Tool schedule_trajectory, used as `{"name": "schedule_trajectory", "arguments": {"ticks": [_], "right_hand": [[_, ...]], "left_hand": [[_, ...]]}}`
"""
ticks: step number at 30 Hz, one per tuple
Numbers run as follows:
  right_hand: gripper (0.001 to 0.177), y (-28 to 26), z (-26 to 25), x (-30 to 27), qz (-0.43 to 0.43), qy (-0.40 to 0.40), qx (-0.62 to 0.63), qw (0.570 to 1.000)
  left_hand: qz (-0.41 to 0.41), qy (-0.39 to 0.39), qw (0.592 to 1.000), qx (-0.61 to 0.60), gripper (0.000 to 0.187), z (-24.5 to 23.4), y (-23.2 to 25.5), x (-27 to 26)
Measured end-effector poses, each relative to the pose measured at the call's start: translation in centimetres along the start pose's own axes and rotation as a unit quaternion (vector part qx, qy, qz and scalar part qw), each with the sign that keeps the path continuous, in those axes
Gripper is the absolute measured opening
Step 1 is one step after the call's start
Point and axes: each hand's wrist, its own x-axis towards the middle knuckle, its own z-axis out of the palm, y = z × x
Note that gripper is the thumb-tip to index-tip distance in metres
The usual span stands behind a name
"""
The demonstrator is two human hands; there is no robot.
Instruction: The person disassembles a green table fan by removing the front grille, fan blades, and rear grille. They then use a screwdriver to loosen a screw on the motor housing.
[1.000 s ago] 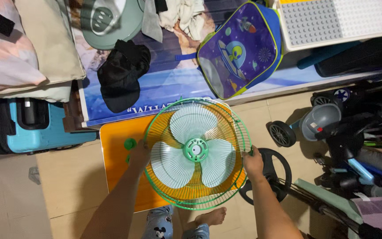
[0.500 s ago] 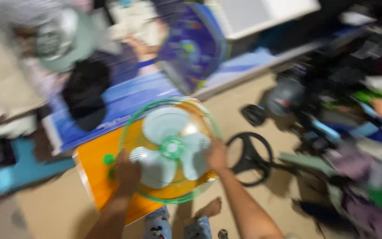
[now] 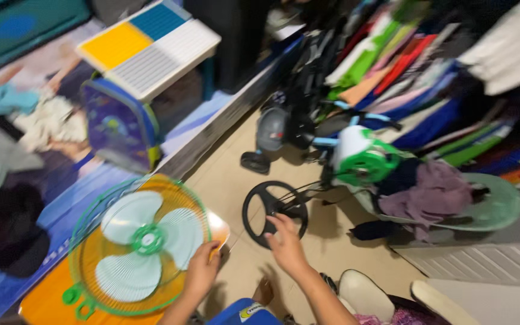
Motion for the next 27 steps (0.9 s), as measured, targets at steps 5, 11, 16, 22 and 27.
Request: {"name": "schedule_trajectory", "arguments": {"ticks": [5, 11, 16, 22, 27], "right_hand": [[0.037, 8.3, -11.4, -1.8, 0.02, 0.193, 0.009, 0.981], [0.033, 16.0, -18.9, 2.1, 0.062, 0.256, 0.049, 0.964], [0.04, 21.5, -19.2, 8.5, 0.066, 0.272, 0.06, 0.958], [0.03, 25.8, -17.7, 12.7, 0.115, 0.265, -0.049, 0.956], [0.017, 22.4, -19.2, 11.3, 0.034, 0.288, -0.013, 0.957]], "left_hand": [[0.108, -0.056, 0.99, -0.072, 0.021, 7.8, 11.5, 2.4], [0.148, -0.093, 0.982, -0.07, 0.02, 14.8, 22.1, 7.7], [0.149, -0.085, 0.983, -0.06, 0.028, 20.2, 25.3, 11.8], [0.141, -0.082, 0.986, 0.027, 0.062, 25.7, 23.8, 16.1], [0.066, -0.115, 0.991, 0.027, 0.08, 27.2, 23.1, 17.7]]}}
